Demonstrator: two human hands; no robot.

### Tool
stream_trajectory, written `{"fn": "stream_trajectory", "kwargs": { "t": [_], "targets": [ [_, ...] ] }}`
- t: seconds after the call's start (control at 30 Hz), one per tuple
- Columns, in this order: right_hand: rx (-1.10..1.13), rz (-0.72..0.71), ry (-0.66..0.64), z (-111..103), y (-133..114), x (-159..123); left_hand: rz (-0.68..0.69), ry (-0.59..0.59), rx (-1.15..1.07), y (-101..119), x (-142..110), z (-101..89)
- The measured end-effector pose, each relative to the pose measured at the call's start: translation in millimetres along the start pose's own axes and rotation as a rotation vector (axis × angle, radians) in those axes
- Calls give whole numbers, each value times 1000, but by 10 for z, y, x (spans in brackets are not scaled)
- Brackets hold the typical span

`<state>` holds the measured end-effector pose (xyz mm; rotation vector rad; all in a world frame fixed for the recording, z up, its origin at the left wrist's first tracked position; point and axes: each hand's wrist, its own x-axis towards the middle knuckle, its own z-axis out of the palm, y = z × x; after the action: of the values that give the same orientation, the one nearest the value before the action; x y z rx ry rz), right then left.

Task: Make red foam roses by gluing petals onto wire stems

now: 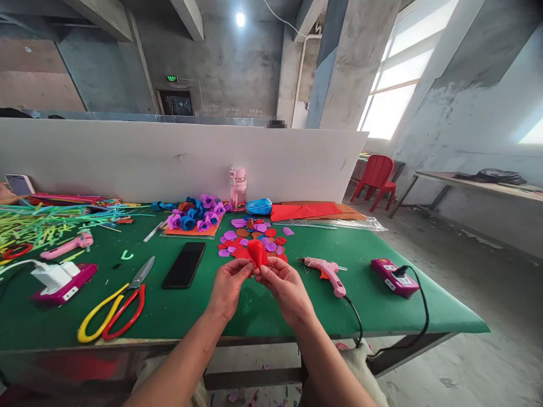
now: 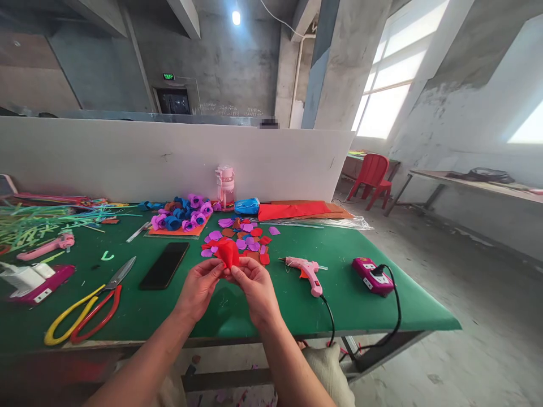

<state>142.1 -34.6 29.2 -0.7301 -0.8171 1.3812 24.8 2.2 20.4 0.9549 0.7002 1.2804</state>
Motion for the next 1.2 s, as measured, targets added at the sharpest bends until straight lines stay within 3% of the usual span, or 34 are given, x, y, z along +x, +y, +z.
{"fn": "stream_trajectory", "kwargs": {
  "t": [0.23,0.47,0.8,1.2],
  "targets": [
    [-45,-20,10,19,-4,6,-41,59,11,-7,4,-9],
    [-57,-38,48,25,7,-2,-21,8,28,12,-10,-10],
    [-71,-23,61,25,7,-15,-7,23,47,25,-22,5],
    [-155,-117,93,24,64,-5,-3,29,48,-9,-9,-2]
  ]
}}
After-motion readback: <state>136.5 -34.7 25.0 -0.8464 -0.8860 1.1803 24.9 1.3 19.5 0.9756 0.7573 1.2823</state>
